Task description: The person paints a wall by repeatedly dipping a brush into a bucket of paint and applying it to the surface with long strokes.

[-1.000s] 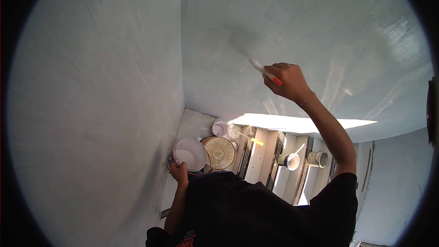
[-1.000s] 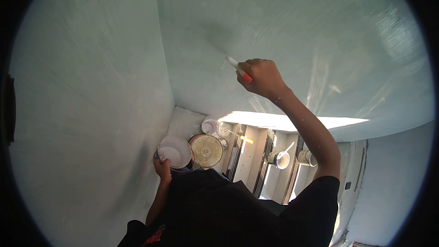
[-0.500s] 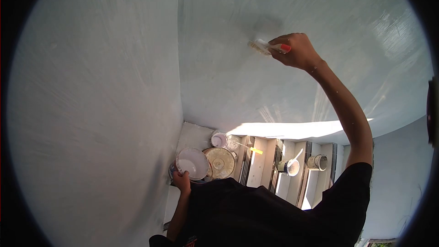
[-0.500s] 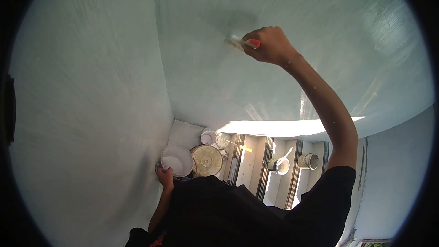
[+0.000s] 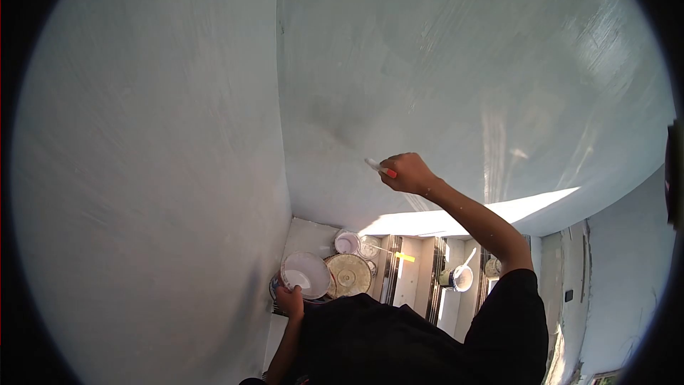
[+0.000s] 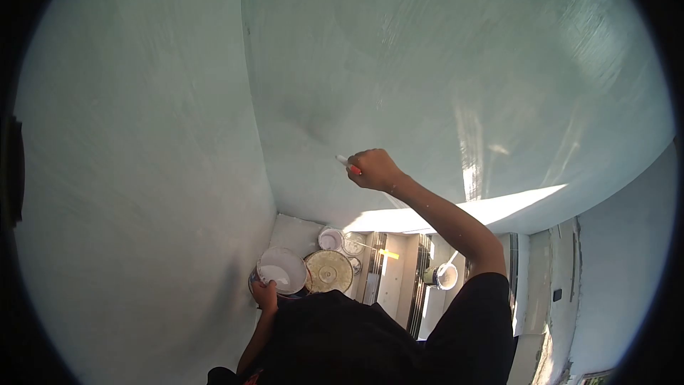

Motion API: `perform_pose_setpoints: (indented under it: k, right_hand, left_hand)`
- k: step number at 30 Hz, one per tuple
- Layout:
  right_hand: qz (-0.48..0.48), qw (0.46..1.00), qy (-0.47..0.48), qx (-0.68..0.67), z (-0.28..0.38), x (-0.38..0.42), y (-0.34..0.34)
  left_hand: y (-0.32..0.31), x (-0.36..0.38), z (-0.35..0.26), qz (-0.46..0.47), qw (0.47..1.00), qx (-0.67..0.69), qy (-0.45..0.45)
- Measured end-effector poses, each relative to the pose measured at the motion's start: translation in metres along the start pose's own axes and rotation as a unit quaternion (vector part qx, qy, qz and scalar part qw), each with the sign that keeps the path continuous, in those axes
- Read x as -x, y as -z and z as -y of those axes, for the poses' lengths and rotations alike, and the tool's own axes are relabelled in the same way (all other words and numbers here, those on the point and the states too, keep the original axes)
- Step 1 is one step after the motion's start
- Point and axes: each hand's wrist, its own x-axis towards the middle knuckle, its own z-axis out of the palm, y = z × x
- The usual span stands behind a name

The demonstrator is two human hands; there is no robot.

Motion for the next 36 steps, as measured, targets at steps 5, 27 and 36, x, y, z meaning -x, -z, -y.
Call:
perform_pose_setpoints:
  k: [5, 27, 36]
  right_hand:
    - [0.03, 0.998, -0.028, 0.055, -0.066, 0.007, -0.099]
    - [-0.41, 0.798, 0.049, 0.438, -0.035, -0.044, 0.455]
    - [-0.162, 0.954, 0.111, 0.227, -0.036, 0.023, 0.058]
  left_hand:
    - [-0.006, -0.002, 0.006, -0.007, 1.0, 0.006, -0.022]
    - [-0.006, 0.0, -0.036, 0.047, 0.996, -0.046, -0.053]
    - [-0.016, -0.003, -0.015, 0.001, 0.998, -0.028, -0.061]
